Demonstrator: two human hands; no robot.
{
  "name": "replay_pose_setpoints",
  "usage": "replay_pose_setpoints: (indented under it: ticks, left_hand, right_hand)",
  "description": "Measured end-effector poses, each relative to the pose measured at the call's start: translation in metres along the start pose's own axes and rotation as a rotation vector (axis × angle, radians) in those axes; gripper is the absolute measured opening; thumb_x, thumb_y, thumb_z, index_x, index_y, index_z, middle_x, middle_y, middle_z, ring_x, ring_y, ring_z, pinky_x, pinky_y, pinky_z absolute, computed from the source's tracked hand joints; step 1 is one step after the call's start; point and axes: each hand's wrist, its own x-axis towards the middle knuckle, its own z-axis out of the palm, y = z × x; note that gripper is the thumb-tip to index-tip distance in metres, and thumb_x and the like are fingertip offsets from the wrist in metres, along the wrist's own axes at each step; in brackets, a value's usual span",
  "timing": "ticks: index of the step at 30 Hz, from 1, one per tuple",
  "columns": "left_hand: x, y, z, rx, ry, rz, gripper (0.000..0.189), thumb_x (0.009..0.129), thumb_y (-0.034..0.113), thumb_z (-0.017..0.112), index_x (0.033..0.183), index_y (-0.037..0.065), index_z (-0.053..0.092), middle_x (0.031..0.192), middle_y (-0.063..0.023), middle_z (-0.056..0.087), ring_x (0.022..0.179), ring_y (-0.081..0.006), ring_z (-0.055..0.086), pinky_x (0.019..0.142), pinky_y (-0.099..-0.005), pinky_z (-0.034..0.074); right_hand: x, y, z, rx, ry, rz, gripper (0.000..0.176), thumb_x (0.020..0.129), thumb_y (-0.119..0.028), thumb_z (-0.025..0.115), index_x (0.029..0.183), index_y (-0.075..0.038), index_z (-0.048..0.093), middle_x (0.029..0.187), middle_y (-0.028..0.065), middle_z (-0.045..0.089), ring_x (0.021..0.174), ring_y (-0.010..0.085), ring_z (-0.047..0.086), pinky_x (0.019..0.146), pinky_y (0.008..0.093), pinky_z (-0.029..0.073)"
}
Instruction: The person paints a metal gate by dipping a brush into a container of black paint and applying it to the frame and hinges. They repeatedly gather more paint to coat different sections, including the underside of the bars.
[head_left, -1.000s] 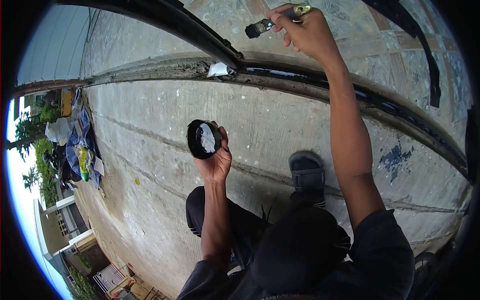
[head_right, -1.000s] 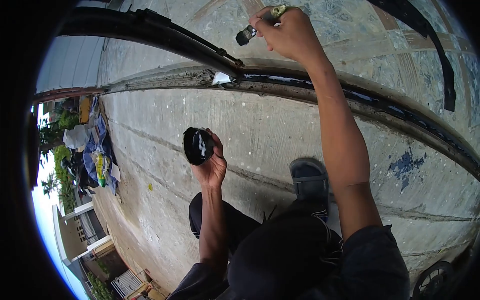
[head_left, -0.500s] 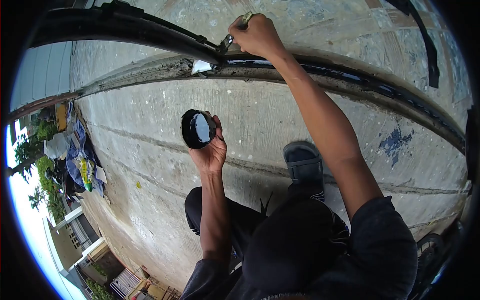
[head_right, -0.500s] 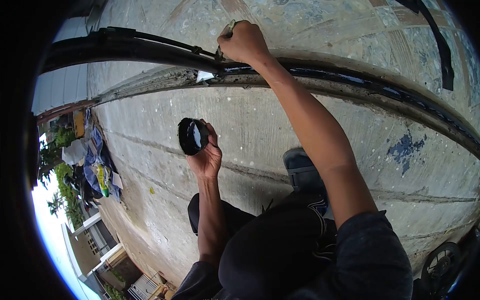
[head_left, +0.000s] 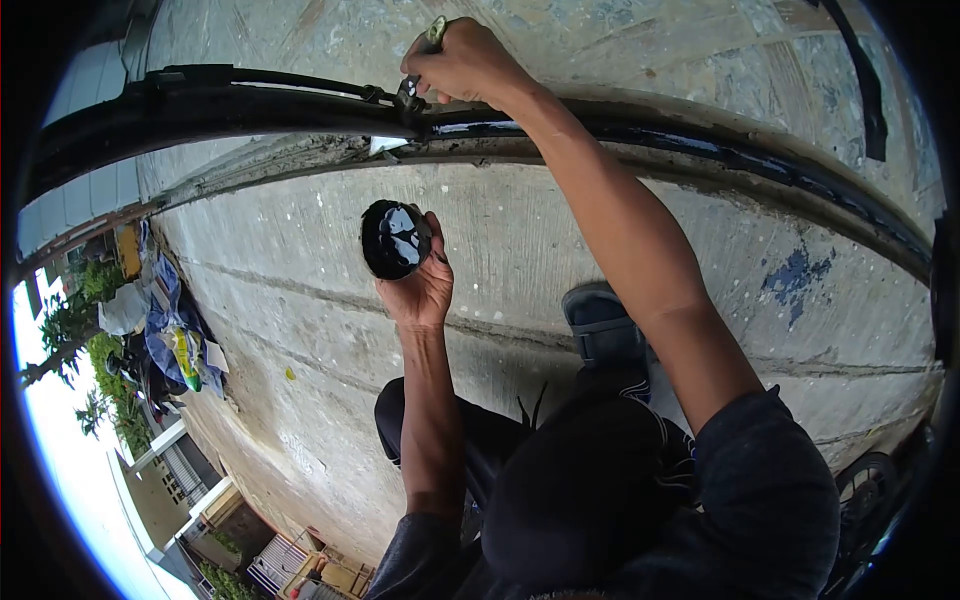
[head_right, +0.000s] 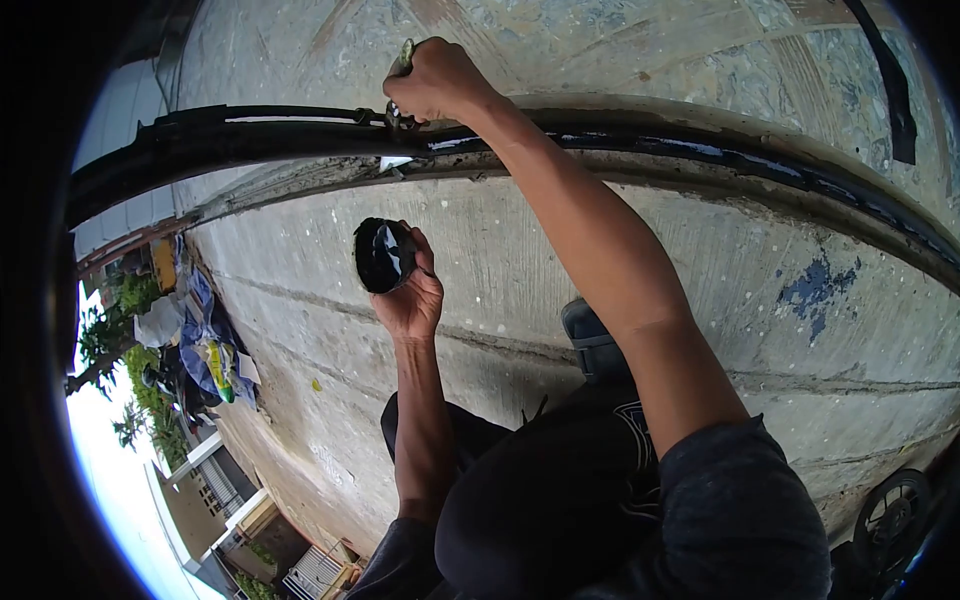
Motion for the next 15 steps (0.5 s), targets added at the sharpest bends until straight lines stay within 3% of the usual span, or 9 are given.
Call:
replay_pose_setpoints:
  ticks: [3,6,8,10,12,13,15]
  left_hand:
    - [0.003,-0.002,-0.002,-0.005,0.024,0.009,0.043,0.097,0.029,0.061,0.134,0.007,0.058,0.135,-0.0165,0.06,0.129,-0.0341,0.053,0.101,-0.0471,0.054]
    - [0.01,-0.003,-0.006,0.006,0.042,0.014,0.043,0.097,0.028,0.061,0.134,0.007,0.058,0.135,-0.0166,0.059,0.129,-0.034,0.053,0.101,-0.0471,0.054]
    - [0.015,-0.005,-0.006,0.017,0.047,0.021,0.043,0.097,0.028,0.061,0.134,0.007,0.058,0.136,-0.0167,0.059,0.129,-0.0342,0.053,0.101,-0.0474,0.054]
    - [0.021,-0.006,-0.006,0.003,0.05,0.014,0.043,0.097,0.028,0.061,0.134,0.007,0.058,0.135,-0.0168,0.059,0.129,-0.0343,0.053,0.101,-0.0477,0.054]
    - [0.022,-0.006,-0.005,-0.026,0.073,0.027,0.044,0.097,0.03,0.061,0.134,0.007,0.057,0.135,-0.0168,0.059,0.129,-0.0353,0.054,0.1,-0.0492,0.055]
    - [0.023,-0.008,-0.005,-0.046,0.09,0.034,0.046,0.097,0.032,0.061,0.135,0.006,0.056,0.135,-0.0168,0.059,0.128,-0.0362,0.054,0.098,-0.0506,0.055]
    - [0.026,-0.007,-0.006,-0.059,0.109,0.03,0.046,0.097,0.032,0.061,0.134,0.006,0.056,0.135,-0.0167,0.059,0.129,-0.0361,0.054,0.098,-0.051,0.055]
  right_hand:
    - [-0.006,-0.005,-0.022,-0.055,0.133,0.013,0.035,0.077,-0.027,0.065,0.082,0.008,0.069,0.075,0.0232,0.07,0.057,0.0381,0.066,0.065,0.0414,0.056]
    - [0.001,0.001,-0.006,-0.457,0.064,0.063,0.033,0.077,-0.025,0.065,0.08,0.008,0.069,0.075,0.0248,0.069,0.063,0.0396,0.068,0.068,0.0421,0.057]
    - [0.001,0.001,0.007,-0.452,0.0,-0.007,0.037,0.077,-0.027,0.065,0.079,0.01,0.068,0.076,0.0287,0.068,0.077,0.0431,0.07,0.074,0.0438,0.056]
    - [-0.007,-0.001,0.002,-0.264,0.074,0.021,0.036,0.079,-0.028,0.065,0.082,0.008,0.07,0.076,0.0266,0.069,0.071,0.0412,0.07,0.071,0.042,0.057]
    - [-0.018,-0.009,-0.018,0.22,0.047,0.21,0.031,0.081,-0.025,0.064,0.083,0.005,0.07,0.073,0.0242,0.069,0.063,0.0386,0.069,0.065,0.0404,0.056]
    - [-0.008,0.014,-0.011,-0.004,0.185,0.049,0.027,0.083,-0.021,0.063,0.078,0.004,0.07,0.066,0.0226,0.067,0.056,0.0377,0.066,0.059,0.0412,0.055]
    - [-0.009,0.024,-0.002,-0.247,0.193,-0.037,0.027,0.083,-0.021,0.063,0.074,0.004,0.068,0.063,0.0221,0.065,0.056,0.0385,0.066,0.059,0.0422,0.054]
